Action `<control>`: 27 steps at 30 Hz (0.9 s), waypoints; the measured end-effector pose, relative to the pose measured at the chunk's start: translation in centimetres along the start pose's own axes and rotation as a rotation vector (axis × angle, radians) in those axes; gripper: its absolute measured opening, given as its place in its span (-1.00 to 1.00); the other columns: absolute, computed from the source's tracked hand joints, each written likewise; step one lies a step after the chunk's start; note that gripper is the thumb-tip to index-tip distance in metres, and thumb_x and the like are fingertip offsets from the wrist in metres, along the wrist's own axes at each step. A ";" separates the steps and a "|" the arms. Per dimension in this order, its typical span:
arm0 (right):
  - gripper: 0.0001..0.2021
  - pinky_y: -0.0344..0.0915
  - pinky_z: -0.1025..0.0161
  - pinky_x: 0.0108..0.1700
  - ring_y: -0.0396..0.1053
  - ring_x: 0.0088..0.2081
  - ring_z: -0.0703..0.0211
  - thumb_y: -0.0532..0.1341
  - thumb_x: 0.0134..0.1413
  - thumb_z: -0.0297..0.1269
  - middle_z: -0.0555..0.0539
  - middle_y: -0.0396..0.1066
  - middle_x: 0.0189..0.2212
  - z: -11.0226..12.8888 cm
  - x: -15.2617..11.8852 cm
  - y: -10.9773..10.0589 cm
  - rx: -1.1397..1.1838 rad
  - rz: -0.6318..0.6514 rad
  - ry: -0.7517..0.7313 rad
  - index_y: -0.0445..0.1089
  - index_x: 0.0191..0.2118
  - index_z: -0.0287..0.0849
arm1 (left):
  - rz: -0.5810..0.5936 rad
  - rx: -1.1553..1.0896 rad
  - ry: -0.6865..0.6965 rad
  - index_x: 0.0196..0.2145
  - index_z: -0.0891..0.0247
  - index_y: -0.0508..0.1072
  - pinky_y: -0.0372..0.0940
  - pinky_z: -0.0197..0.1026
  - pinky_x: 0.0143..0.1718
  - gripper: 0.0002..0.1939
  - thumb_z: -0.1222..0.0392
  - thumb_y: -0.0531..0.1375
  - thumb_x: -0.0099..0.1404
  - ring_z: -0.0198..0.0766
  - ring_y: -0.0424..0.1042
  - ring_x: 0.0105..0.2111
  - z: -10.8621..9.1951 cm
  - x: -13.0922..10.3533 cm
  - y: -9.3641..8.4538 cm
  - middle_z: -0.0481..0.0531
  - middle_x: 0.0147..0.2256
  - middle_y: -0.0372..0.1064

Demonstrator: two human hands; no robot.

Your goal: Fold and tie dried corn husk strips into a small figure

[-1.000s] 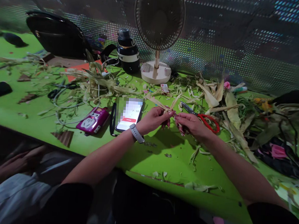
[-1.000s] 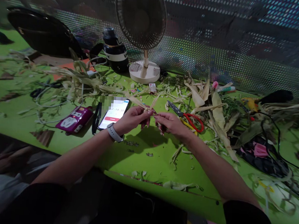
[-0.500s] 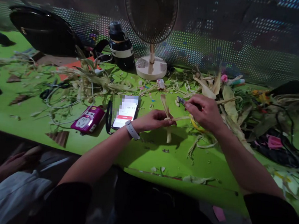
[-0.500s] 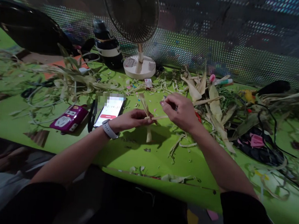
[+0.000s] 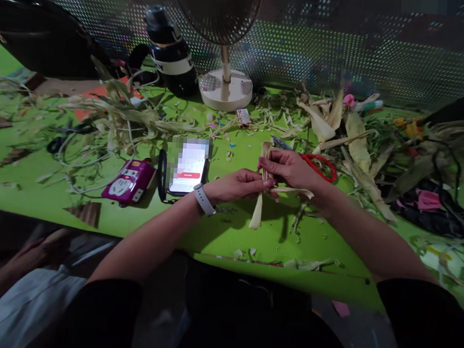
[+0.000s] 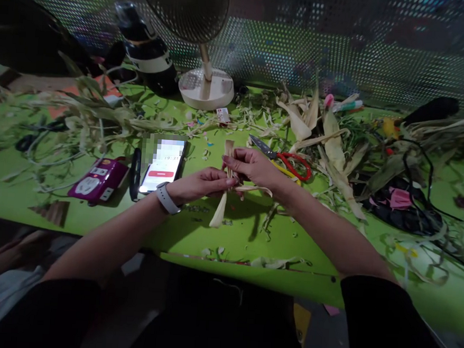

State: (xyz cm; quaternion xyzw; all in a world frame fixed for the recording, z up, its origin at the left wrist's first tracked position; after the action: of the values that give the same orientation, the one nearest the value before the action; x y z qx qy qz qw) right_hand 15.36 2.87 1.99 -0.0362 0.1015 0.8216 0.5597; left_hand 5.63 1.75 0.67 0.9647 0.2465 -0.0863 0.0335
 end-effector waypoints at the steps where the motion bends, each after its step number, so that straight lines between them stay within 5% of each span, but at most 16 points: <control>1: -0.62 0.04 0.41 -0.66 0.10 -0.69 0.43 0.38 -0.19 0.02 0.15 0.22 -0.69 0.1 0.1 -0.1 -0.011 -0.042 -0.019 0.31 -0.51 -0.19 | 0.021 0.002 -0.009 -0.37 0.31 0.54 -0.27 -0.32 -0.65 -0.55 -0.16 0.12 0.23 -0.48 -0.14 -0.67 -0.1 0.0 0.3 -0.17 -0.69 -0.10; 6: -0.65 -0.06 0.41 -0.64 0.05 -0.69 0.45 0.38 -0.20 -0.02 0.14 0.17 -0.73 0.2 0.5 -0.7 -0.051 -0.132 -0.047 0.35 -0.55 -0.22 | 0.088 -0.071 -0.026 -0.29 0.33 0.56 -0.21 -0.33 -0.66 -0.54 -0.14 0.12 0.24 -0.49 -0.09 -0.69 0.1 0.0 1.6 -0.16 -0.70 -0.05; 12: -0.84 0.03 0.39 -0.62 0.12 -0.66 0.39 0.21 0.00 -0.21 0.09 0.25 -0.68 0.1 0.6 -4.2 0.062 -0.368 -0.060 0.41 -0.41 -0.20 | -0.217 -0.373 0.121 -0.22 0.35 0.52 0.04 -0.40 -0.61 -0.58 -0.09 0.13 0.26 -0.48 0.17 -0.64 1.0 0.9 -0.6 -0.10 -0.64 0.22; 18: -0.81 0.04 0.37 -0.59 0.11 -0.64 0.38 0.16 0.00 -0.20 0.07 0.26 -0.64 1.2 0.2 -3.3 0.081 -0.177 -0.135 0.41 -0.37 -0.21 | -0.353 -0.578 0.092 -0.18 0.38 0.48 0.23 -0.33 -0.49 -0.55 -0.10 0.14 0.25 -0.40 0.35 -0.55 1.4 1.0 -1.4 0.06 -0.49 0.44; 23: -0.68 -0.02 0.38 -0.61 0.06 -0.64 0.44 0.35 -0.12 -0.02 0.12 0.22 -0.62 1.2 0.2 -2.1 -0.048 -0.220 -0.242 0.39 -0.40 -0.18 | -0.503 -0.555 0.136 -0.35 0.32 0.52 0.21 -0.35 -0.53 -0.64 -0.07 0.30 0.07 -0.47 0.32 -0.59 1.8 0.8 -1.7 0.00 -0.42 0.48; 27: -0.63 0.07 0.36 -0.60 0.11 -0.64 0.40 0.30 -0.08 0.09 0.10 0.23 -0.64 1.0 0.1 -2.1 -0.086 -0.302 -0.290 0.36 -0.44 -0.16 | -0.494 -0.510 0.152 -0.37 0.31 0.52 0.18 -0.38 -0.55 -0.66 -0.05 0.32 0.05 -0.50 0.29 -0.62 1.5 0.7 -1.5 -0.07 -0.51 0.42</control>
State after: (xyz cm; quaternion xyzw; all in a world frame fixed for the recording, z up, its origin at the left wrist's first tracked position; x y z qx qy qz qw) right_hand 17.27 3.94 2.67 0.0438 -0.0217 0.7285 0.6833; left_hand 5.24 3.25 -0.91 0.8404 0.4876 0.0443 0.2326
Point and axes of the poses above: each hand's wrist, its own x-axis towards the middle knuckle, its own y-axis out of the palm, z = x × y, the point moved 6 cm from there along x, towards the middle knuckle
